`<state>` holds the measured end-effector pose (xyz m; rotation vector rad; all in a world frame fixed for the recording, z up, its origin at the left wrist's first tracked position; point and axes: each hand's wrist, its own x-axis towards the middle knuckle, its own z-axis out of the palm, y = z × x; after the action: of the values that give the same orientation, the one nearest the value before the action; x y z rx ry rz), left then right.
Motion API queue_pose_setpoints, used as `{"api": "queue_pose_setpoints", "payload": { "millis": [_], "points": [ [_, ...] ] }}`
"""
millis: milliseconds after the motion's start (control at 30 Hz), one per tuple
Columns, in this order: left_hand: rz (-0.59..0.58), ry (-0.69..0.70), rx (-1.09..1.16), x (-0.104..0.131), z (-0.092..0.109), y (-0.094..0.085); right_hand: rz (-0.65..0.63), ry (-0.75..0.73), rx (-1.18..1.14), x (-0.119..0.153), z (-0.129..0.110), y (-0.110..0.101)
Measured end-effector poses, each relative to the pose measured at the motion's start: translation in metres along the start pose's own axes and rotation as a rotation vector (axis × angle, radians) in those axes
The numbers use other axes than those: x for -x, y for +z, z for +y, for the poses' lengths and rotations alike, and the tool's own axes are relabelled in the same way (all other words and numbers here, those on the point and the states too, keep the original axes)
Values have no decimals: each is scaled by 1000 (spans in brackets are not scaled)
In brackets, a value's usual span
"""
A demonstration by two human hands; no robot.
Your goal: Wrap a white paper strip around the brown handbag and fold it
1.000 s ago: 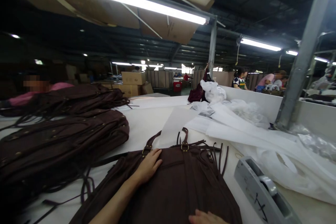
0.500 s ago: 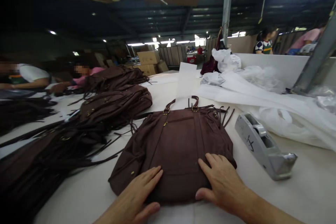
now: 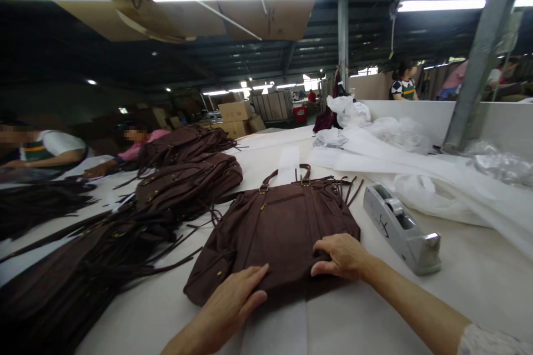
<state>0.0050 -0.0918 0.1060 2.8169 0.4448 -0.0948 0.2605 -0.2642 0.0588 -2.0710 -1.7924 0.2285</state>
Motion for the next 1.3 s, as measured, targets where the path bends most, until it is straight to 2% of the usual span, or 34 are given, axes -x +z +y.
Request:
{"api": "queue_pose_setpoints", "payload": {
  "millis": [133, 267, 367, 433, 500, 667, 733, 800, 900, 1100, 1200, 1300],
  "points": [
    [-35, 22, 135, 0, 0, -1, -17, 34, -80, 0, 2, -1],
    [-46, -61, 245, -6, -3, 1, -48, 35, -176, -8, 10, -2],
    [-33, -122, 206, -15, -4, 7, -100, 23, -136, -9, 8, -5],
    [2, -103, 171, -20, -5, 11, -90, -1, -33, -4, -1, -4],
    [18, -65, 186, -22, -6, 14, -7, -4, 88, 3, -19, 2],
    [1, -70, 236, -27, -9, 13, 196, 66, 211, 7, -66, 40],
    [-30, -76, 239, -33, -11, 10, 224, 86, 209, 0, -74, 54],
    [-73, -81, 242, -41, -13, 4, 224, 85, 210, -7, -74, 59],
    [-160, -77, 252, -54, -16, -11, 166, 80, 156, -17, -66, 46],
    [-320, -61, 263, -70, -12, -45, -38, 58, 38, -44, -52, -7],
    [-300, -84, 230, -68, -6, -48, -84, 69, 32, -56, -51, -17],
    [-214, -120, 180, -66, 0, -48, -85, 88, 2, -63, -51, -21]
  ]
}}
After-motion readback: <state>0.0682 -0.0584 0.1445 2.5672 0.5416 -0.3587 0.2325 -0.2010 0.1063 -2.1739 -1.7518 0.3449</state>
